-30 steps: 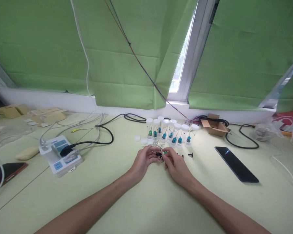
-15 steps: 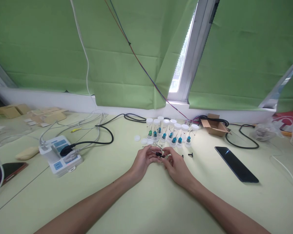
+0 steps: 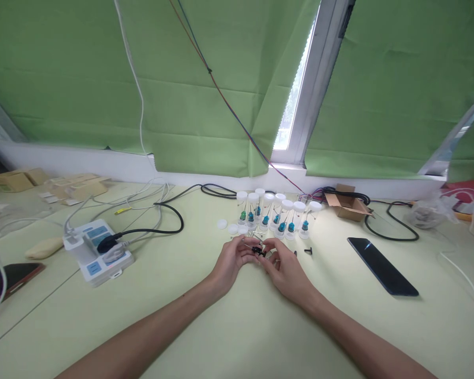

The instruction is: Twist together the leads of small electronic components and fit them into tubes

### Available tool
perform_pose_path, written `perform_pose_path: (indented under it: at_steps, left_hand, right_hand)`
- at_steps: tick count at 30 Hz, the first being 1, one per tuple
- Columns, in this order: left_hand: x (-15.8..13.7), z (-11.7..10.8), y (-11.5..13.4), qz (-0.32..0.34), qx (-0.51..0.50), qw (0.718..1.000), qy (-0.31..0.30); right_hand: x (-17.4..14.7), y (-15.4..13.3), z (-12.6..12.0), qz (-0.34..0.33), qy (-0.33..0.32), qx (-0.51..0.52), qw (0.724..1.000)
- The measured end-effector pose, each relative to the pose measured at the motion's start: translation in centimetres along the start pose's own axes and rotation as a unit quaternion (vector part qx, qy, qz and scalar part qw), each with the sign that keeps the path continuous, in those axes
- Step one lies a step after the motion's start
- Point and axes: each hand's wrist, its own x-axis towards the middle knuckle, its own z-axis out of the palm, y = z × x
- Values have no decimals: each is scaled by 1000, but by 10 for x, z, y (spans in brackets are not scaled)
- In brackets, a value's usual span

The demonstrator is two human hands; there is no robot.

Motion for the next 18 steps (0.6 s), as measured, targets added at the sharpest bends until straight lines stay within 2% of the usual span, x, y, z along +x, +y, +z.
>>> perform_pose_path:
  at_steps: [18]
  left_hand:
    - [-1, 2, 1, -2, -10, 1000, -6]
  right_hand:
    - [1, 0, 0, 20, -10, 16, 1000]
